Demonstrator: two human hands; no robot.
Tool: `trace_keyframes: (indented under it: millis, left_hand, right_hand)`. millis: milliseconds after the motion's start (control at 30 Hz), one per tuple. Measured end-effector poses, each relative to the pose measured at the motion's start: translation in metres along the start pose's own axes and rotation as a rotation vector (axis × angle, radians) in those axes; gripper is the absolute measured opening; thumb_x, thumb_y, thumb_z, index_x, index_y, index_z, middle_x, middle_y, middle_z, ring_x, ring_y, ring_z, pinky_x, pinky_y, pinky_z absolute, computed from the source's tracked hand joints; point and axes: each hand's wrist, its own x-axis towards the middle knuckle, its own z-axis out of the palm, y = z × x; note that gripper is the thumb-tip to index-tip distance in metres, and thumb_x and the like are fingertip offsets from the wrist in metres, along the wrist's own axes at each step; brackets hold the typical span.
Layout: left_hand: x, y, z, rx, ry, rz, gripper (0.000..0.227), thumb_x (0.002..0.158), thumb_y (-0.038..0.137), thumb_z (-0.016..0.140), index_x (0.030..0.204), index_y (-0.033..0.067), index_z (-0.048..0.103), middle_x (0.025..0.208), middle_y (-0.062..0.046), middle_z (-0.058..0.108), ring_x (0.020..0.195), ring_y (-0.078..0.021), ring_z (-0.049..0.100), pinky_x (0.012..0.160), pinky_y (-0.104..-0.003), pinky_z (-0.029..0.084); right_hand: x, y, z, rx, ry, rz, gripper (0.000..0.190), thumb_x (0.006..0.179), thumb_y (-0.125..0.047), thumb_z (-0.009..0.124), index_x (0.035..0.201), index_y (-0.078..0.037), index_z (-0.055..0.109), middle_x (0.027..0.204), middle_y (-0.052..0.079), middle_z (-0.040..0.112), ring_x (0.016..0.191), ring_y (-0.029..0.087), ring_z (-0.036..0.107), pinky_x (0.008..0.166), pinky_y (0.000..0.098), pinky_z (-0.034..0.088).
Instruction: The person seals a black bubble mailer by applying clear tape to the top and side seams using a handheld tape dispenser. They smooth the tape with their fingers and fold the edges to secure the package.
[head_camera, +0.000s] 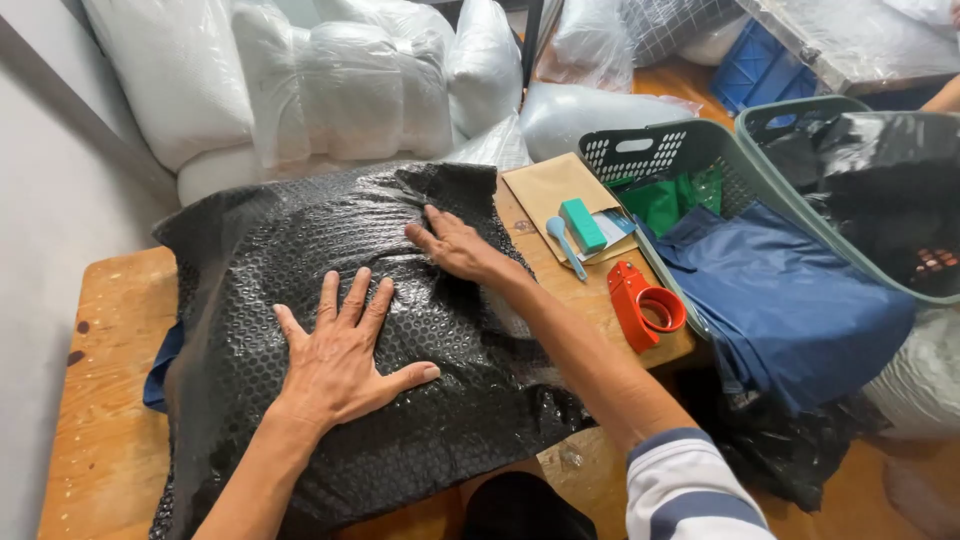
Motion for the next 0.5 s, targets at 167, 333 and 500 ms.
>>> trace_keyframes:
  millis: [167, 333, 500]
  left_hand:
    - [0.003, -0.006, 0.009, 0.013, -0.017, -0.002, 0.118, 0.073, 0.095, 0.045, 0.164, 0.0295, 0.011, 0.173, -0.002, 0.004, 0.158, -0.0366, -0.005, 0.108, -0.085, 0.0]
    - [0.006, -0.008, 0.015, -0.077, -0.034, -0.04, 0.101, 0.078, 0.089, 0.025, 0.163, 0.0401, 0.0, 0.174, 0.004, -0.006, 0.158, -0.0327, -0.013, 0.106, -0.083, -0.009]
    - [0.006, -0.008, 0.015, -0.017, -0.024, -0.042, 0.094, 0.079, 0.089, 0.025, 0.161, 0.0464, 0.006, 0.173, 0.004, -0.005, 0.158, -0.0338, -0.011, 0.107, -0.083, -0.007]
  right_hand:
    - [-0.064, 0.047, -0.043, -0.073, 0.299, 0.024, 0.077, 0.101, -0.057, 0.043, 0.154, -0.001, 0.037, 0.152, 0.03, 0.044, 0.141, 0.043, 0.043, 0.116, 0.0565, 0.035]
    - [-0.131, 0.156, -0.066, -0.182, 0.676, 0.16, 0.038, 0.1, -0.033, 0.057, 0.114, 0.0, 0.067, 0.107, 0.02, 0.066, 0.096, 0.035, 0.064, 0.083, 0.0499, 0.049]
    - [-0.161, 0.238, -0.043, -0.363, 0.704, 0.456, 0.049, 0.093, -0.05, 0.069, 0.109, -0.004, 0.06, 0.111, 0.025, 0.067, 0.103, 0.045, 0.063, 0.086, 0.0555, 0.05]
